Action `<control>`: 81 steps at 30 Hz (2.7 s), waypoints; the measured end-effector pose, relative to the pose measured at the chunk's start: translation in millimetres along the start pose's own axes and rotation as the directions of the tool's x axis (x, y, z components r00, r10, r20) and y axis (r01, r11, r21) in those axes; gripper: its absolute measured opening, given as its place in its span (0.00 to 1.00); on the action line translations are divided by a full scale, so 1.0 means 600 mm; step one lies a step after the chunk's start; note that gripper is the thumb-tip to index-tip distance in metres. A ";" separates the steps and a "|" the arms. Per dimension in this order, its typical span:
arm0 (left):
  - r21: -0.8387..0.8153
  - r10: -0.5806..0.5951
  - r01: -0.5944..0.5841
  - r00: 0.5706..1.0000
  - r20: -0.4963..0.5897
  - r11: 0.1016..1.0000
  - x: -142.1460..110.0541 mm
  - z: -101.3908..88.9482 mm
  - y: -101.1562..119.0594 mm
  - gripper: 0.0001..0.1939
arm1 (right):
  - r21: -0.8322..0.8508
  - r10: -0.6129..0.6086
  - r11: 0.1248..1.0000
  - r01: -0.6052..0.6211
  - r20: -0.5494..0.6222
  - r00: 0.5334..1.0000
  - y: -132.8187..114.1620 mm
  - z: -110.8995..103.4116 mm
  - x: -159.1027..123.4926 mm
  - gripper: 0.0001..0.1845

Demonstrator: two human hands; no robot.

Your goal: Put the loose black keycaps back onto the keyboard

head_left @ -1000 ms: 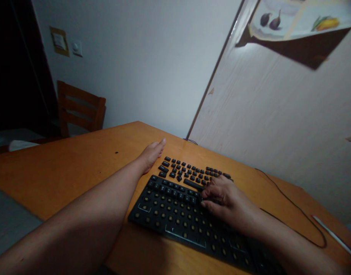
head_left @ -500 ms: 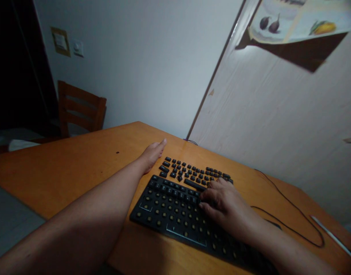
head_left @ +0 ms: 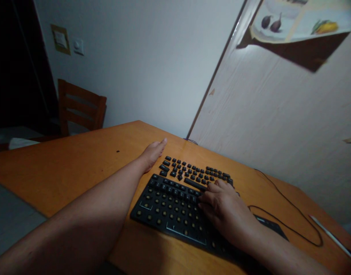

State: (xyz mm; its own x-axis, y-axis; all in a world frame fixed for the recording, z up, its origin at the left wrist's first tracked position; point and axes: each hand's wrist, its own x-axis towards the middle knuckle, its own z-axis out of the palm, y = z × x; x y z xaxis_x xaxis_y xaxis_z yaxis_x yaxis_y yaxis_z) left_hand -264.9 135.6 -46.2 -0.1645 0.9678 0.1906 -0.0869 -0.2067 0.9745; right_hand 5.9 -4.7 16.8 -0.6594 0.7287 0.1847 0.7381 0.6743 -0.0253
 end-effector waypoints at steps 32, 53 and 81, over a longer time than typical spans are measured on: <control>0.006 0.005 -0.005 1.000 0.007 1.000 0.000 -0.003 0.001 0.28 | 0.104 0.123 0.988 -0.111 -0.126 0.984 0.080 -0.014 0.010 0.11; 0.005 -0.033 0.033 0.999 -0.012 0.999 0.000 -0.005 0.001 0.28 | -0.149 0.316 0.942 -0.300 0.106 0.943 0.279 0.034 0.164 0.14; 0.024 -0.012 0.012 1.000 -0.007 1.000 -0.003 -0.001 0.003 0.26 | -0.014 0.304 0.952 -0.305 0.148 0.941 0.268 0.053 0.190 0.08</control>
State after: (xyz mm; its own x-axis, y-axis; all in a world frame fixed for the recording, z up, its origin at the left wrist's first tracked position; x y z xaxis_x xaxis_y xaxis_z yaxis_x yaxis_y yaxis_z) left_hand -265.6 133.2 -44.8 -0.1702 0.9691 0.1783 -0.0654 -0.1917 0.9793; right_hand 44.7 190.5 2.5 -0.4176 0.9084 0.0204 0.9060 0.4180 -0.0667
